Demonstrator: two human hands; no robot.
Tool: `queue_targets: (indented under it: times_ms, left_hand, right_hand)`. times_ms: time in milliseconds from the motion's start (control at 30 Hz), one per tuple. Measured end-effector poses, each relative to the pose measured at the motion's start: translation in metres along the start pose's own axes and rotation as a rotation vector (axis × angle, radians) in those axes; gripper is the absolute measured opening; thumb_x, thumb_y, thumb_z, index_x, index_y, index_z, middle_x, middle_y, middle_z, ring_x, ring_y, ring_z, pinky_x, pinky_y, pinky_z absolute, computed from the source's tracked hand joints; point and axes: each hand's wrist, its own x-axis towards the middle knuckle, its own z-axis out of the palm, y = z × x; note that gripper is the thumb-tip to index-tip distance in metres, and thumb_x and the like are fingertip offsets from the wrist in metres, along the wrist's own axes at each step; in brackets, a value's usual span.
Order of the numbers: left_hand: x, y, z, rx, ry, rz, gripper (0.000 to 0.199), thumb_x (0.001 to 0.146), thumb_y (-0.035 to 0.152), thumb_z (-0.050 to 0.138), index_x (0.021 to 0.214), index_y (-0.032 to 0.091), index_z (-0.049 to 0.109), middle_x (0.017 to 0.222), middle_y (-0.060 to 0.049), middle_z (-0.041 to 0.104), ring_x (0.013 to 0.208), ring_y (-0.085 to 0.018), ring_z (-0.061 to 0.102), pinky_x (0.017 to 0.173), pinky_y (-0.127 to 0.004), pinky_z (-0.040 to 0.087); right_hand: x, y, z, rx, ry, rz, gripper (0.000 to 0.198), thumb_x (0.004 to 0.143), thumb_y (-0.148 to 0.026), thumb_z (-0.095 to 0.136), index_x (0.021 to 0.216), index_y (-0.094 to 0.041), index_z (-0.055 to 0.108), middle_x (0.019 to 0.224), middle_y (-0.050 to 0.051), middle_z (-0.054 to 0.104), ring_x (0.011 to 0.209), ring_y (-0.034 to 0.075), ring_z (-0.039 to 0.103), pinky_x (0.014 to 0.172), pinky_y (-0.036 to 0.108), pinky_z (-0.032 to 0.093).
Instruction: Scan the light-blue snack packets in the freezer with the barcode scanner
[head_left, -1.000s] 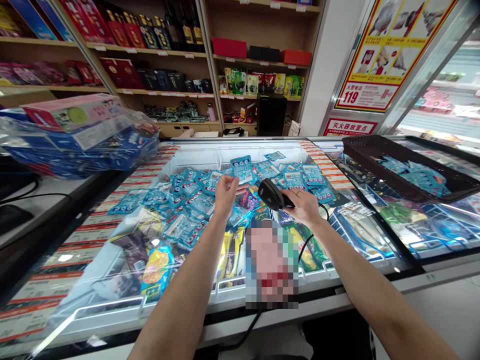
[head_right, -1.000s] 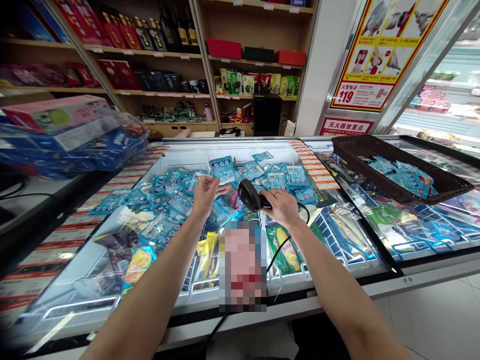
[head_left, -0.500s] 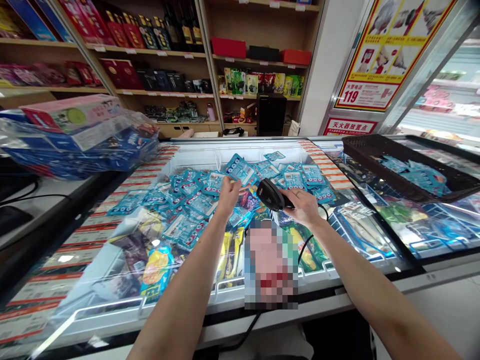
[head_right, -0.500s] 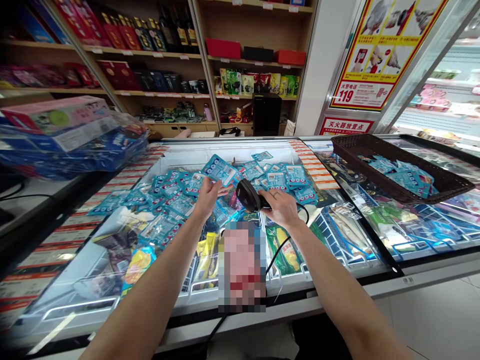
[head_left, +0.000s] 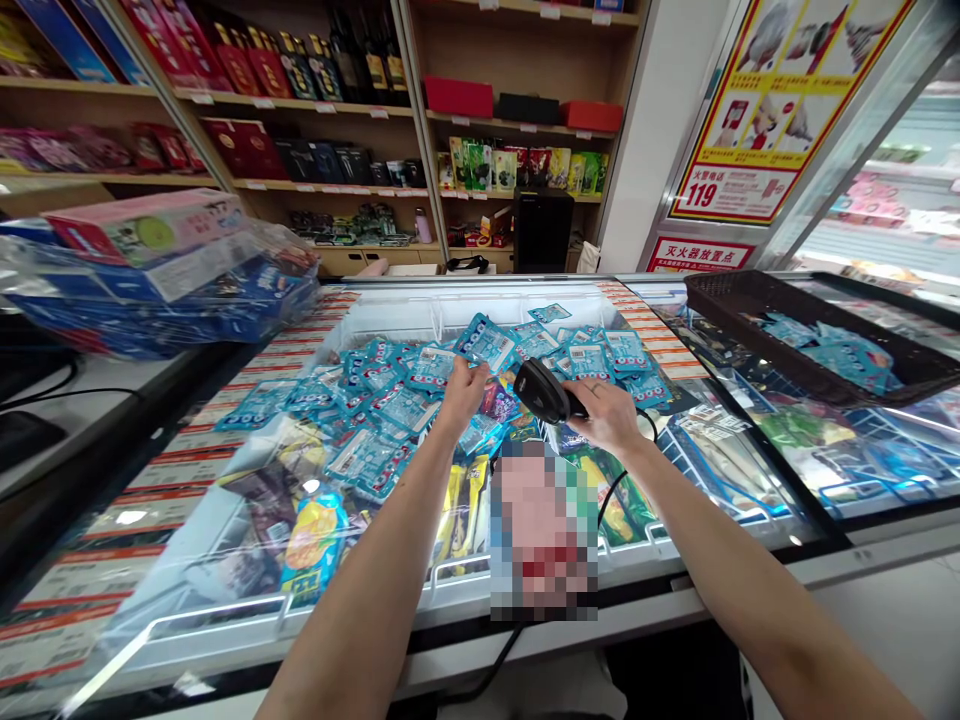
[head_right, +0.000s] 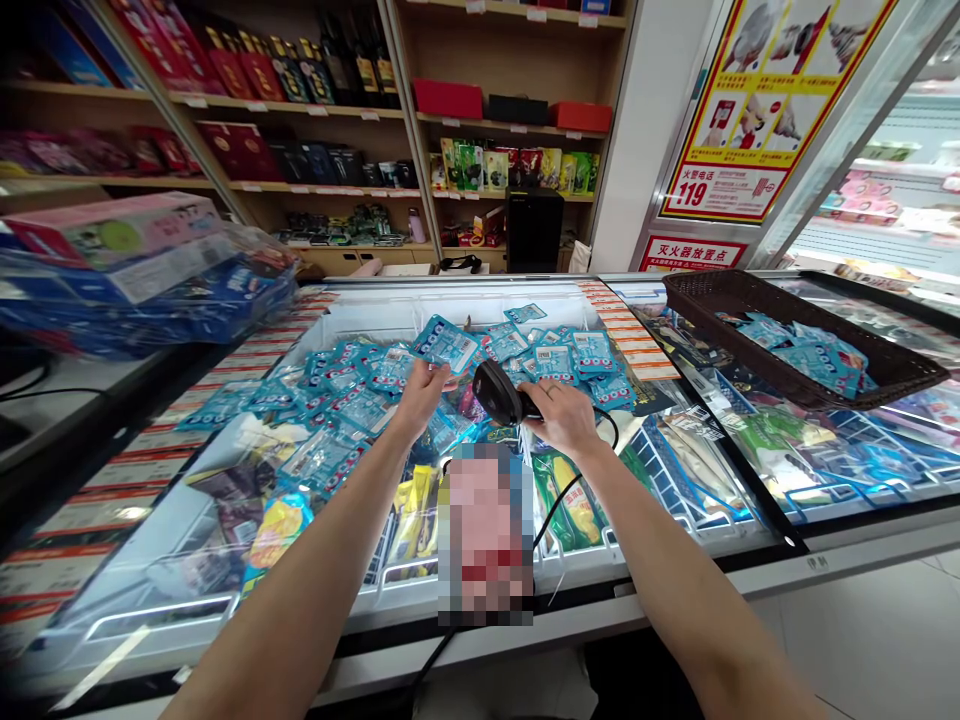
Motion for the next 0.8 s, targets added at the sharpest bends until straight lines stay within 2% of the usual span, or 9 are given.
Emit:
queue_targets:
  times_ms: [133,400,533,633,800]
  left_hand:
    - [-0.001,0.002,0.000,-0.032,-0.062,-0.021,0.026,0.077,0.035,0.055,0.097,0.021,0.047,0.080,-0.002,0.058,0.086,-0.021,0.060,0.076,-0.037,0.049]
    - [-0.004,0.006,0.000,0.010,-0.022,0.027,0.027,0.078,0.037,0.054,0.099,0.020,0.048,0.073,0.000,0.057,0.076,-0.019,0.061,0.074,-0.035,0.049]
    - [-0.010,0.018,-0.005,0.122,0.076,0.084,0.033,0.083,0.041,0.047,0.108,0.020,0.046,0.066,0.002,0.055,0.065,-0.016,0.058,0.069,-0.032,0.047]
    - [-0.013,0.029,-0.014,0.296,0.201,0.158,0.034,0.085,0.044,0.041,0.109,0.021,0.047,0.070,-0.001,0.059,0.063,-0.016,0.057,0.067,-0.030,0.045]
    - [-0.015,0.034,-0.049,0.554,0.381,0.161,0.034,0.087,0.041,0.037,0.109,0.020,0.052,0.076,-0.005,0.062,0.070,-0.020,0.057,0.076,-0.034,0.042]
  right_hand:
    - [0.000,0.001,0.000,0.000,0.003,0.004,0.037,0.079,-0.036,0.058,0.112,-0.019,0.055,0.094,0.007,0.063,0.087,0.019,0.057,0.073,0.027,0.041]
    - [0.000,0.001,-0.001,-0.008,0.027,0.023,0.033,0.083,-0.034,0.053,0.112,-0.019,0.056,0.093,0.007,0.063,0.086,0.019,0.057,0.074,0.027,0.040]
    - [-0.001,0.005,-0.005,-0.009,0.076,0.061,0.033,0.083,-0.033,0.053,0.112,-0.020,0.057,0.092,0.006,0.064,0.086,0.019,0.057,0.072,0.027,0.040]
    - [-0.002,0.010,-0.009,0.001,0.092,0.091,0.033,0.082,-0.035,0.054,0.112,-0.021,0.057,0.089,0.005,0.064,0.084,0.019,0.058,0.070,0.026,0.040]
    - [-0.003,0.017,-0.017,-0.002,0.134,0.143,0.035,0.083,-0.041,0.054,0.111,-0.021,0.058,0.087,0.005,0.065,0.080,0.018,0.059,0.066,0.025,0.039]
